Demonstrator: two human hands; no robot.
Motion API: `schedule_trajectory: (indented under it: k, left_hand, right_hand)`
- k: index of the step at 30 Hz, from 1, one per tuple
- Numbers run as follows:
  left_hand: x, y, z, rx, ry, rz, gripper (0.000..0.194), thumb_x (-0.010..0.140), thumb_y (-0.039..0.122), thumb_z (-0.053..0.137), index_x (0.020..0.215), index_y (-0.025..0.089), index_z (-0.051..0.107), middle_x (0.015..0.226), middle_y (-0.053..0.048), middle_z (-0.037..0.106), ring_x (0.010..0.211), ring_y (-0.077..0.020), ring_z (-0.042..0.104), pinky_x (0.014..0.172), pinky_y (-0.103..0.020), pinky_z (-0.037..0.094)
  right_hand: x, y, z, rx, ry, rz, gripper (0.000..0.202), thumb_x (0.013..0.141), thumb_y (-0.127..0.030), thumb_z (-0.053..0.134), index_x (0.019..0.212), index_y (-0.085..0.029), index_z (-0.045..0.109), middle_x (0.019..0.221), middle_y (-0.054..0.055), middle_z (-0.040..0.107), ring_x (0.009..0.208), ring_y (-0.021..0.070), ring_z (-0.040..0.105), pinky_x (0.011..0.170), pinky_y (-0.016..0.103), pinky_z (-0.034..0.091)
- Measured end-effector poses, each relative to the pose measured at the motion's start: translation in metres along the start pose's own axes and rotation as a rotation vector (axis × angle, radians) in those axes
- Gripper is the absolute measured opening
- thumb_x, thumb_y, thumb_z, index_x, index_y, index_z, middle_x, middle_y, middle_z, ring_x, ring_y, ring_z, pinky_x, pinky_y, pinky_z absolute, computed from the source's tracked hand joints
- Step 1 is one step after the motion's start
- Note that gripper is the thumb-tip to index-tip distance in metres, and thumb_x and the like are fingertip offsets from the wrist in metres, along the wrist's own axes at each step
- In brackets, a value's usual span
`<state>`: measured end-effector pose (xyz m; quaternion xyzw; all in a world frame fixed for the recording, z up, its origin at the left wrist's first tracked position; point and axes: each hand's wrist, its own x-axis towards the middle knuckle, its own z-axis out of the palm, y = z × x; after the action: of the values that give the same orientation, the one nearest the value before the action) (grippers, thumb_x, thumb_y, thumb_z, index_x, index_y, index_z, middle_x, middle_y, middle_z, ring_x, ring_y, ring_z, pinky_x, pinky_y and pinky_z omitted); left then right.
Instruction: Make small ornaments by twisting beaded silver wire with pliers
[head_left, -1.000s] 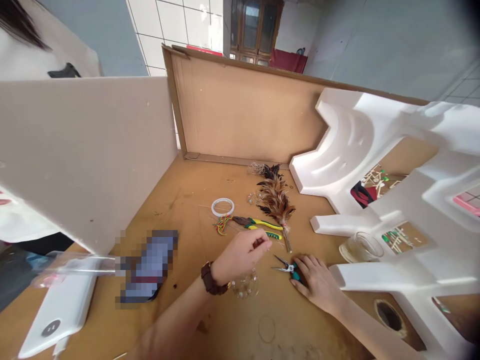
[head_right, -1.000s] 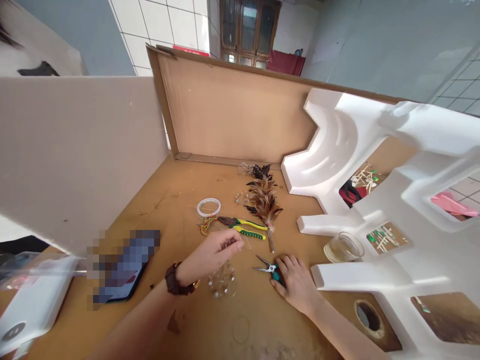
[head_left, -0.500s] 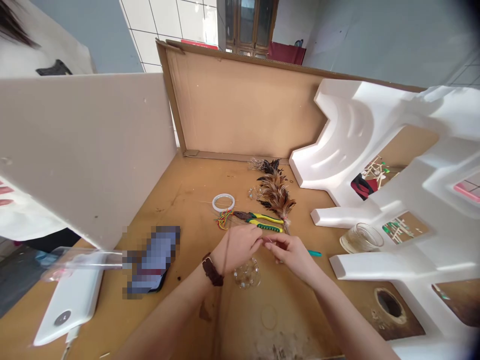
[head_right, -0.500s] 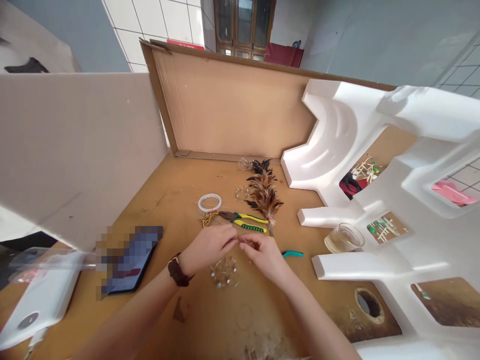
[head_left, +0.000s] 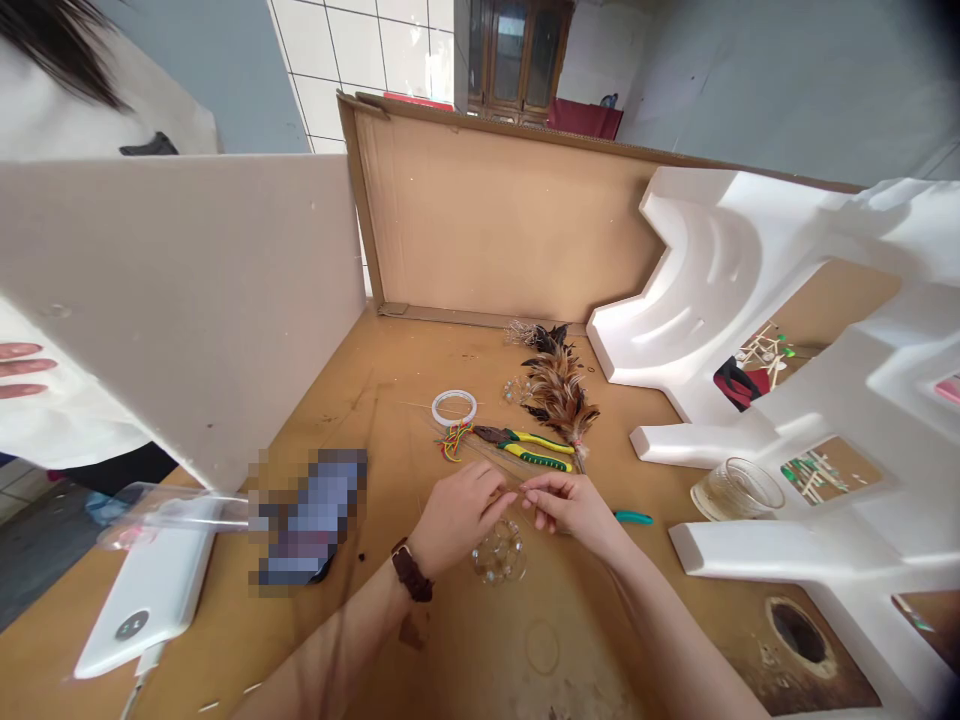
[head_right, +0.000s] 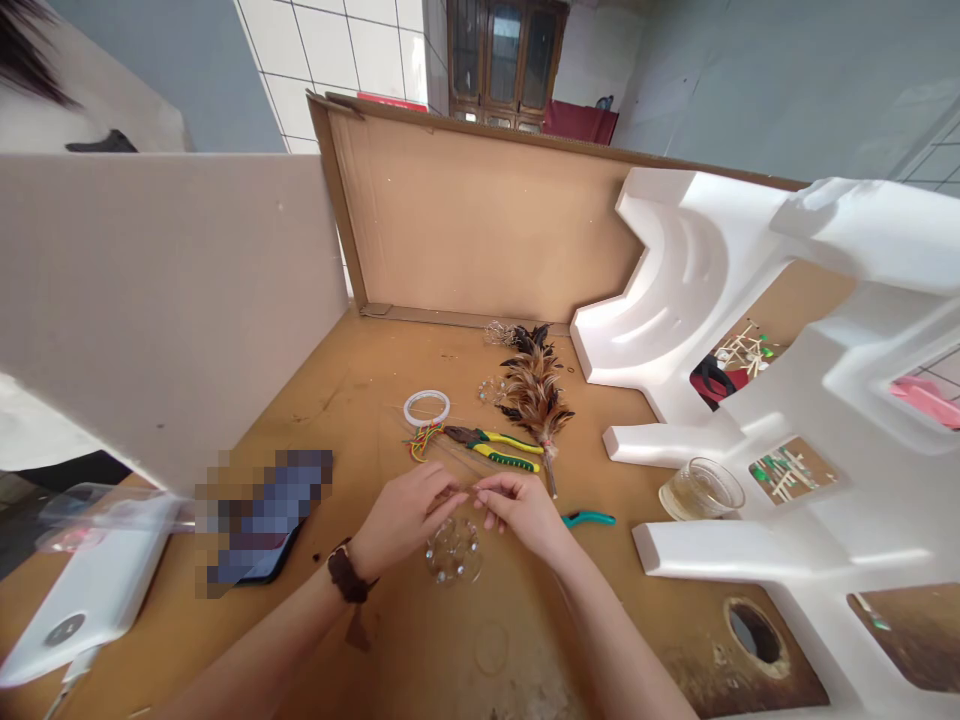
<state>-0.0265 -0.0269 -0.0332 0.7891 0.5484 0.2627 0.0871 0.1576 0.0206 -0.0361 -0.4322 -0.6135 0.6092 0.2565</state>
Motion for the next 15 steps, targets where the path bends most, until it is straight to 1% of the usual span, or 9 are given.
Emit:
schedule_trajectory:
  k: [2,3,4,5,7,9,10,12,15]
  left_hand:
    - [-0.006,-0.008,0.003,-0.125,0.025,-0.140,0.025,0.087,0.039,0.042,0.090,0.018,0.054,0.086,-0.005,0.060,0.082,-0.0179,0.056,0.070,-0.027,0.041]
    - [-0.010,-0.013,0.005,-0.176,0.018,-0.208,0.027,0.085,0.041,0.046,0.095,0.017,0.053,0.089,-0.005,0.061,0.084,-0.0184,0.056,0.072,-0.028,0.042]
    - [-0.013,-0.018,0.007,-0.218,-0.019,-0.261,0.030,0.082,0.042,0.049,0.098,0.017,0.053,0.091,-0.006,0.061,0.083,-0.0188,0.056,0.072,-0.029,0.042]
    - [-0.016,-0.022,0.010,-0.253,-0.068,-0.302,0.029,0.080,0.042,0.051,0.095,0.018,0.055,0.089,-0.006,0.062,0.081,-0.0189,0.057,0.070,-0.028,0.042]
    - [-0.020,-0.029,0.014,-0.321,-0.151,-0.341,0.023,0.080,0.039,0.050,0.083,0.018,0.058,0.081,-0.004,0.063,0.074,-0.0178,0.056,0.066,-0.027,0.041]
    - [-0.022,-0.032,0.018,-0.387,-0.207,-0.361,0.024,0.081,0.036,0.047,0.071,0.017,0.057,0.072,-0.003,0.061,0.067,-0.0161,0.054,0.062,-0.025,0.039]
    - [-0.022,-0.032,0.020,-0.428,-0.225,-0.374,0.025,0.081,0.035,0.046,0.068,0.017,0.056,0.069,-0.002,0.060,0.065,-0.0153,0.052,0.060,-0.025,0.038]
    - [-0.021,-0.032,0.024,-0.536,-0.237,-0.414,0.024,0.080,0.035,0.048,0.067,0.016,0.056,0.066,-0.001,0.058,0.062,-0.0140,0.050,0.058,-0.024,0.037]
    - [-0.019,-0.030,0.031,-0.760,-0.185,-0.490,0.024,0.077,0.037,0.052,0.068,0.015,0.054,0.064,0.001,0.053,0.060,-0.0119,0.047,0.057,-0.023,0.037]
  right_hand:
    - [0.004,0.003,-0.001,0.016,0.005,-0.003,0.035,0.069,-0.046,0.064,0.084,-0.015,0.066,0.072,0.003,0.065,0.051,0.0085,0.054,0.047,0.020,0.040]
    - [0.007,0.005,-0.001,0.023,0.017,-0.013,0.036,0.068,-0.047,0.064,0.084,-0.015,0.066,0.072,0.003,0.064,0.052,0.0090,0.055,0.048,0.021,0.041]
    - [0.009,0.007,-0.001,0.029,0.032,-0.028,0.037,0.068,-0.048,0.064,0.084,-0.015,0.066,0.071,0.003,0.064,0.052,0.0094,0.055,0.049,0.022,0.042]
    - [0.011,0.010,-0.002,0.032,0.047,-0.044,0.038,0.068,-0.048,0.064,0.085,-0.015,0.066,0.070,0.002,0.063,0.052,0.0096,0.054,0.049,0.022,0.042]
    - [0.015,0.017,-0.002,0.025,0.064,-0.079,0.037,0.070,-0.048,0.063,0.085,-0.015,0.065,0.068,0.001,0.061,0.052,0.0096,0.053,0.050,0.023,0.042]
    - [0.016,0.026,-0.001,0.003,0.055,-0.106,0.034,0.072,-0.048,0.061,0.084,-0.016,0.065,0.069,0.001,0.061,0.053,0.0101,0.053,0.052,0.024,0.043]
    - [0.016,0.030,-0.001,-0.020,0.052,-0.121,0.032,0.074,-0.047,0.059,0.084,-0.017,0.064,0.069,0.001,0.061,0.054,0.0105,0.053,0.053,0.024,0.043]
    - [0.014,0.036,0.000,-0.109,0.048,-0.157,0.030,0.078,-0.045,0.056,0.083,-0.017,0.064,0.070,0.002,0.060,0.056,0.0115,0.054,0.055,0.025,0.043]
    - [0.007,0.037,0.002,-0.307,0.008,-0.251,0.024,0.083,-0.039,0.052,0.082,-0.018,0.065,0.071,0.003,0.059,0.063,0.0130,0.055,0.060,0.025,0.043]
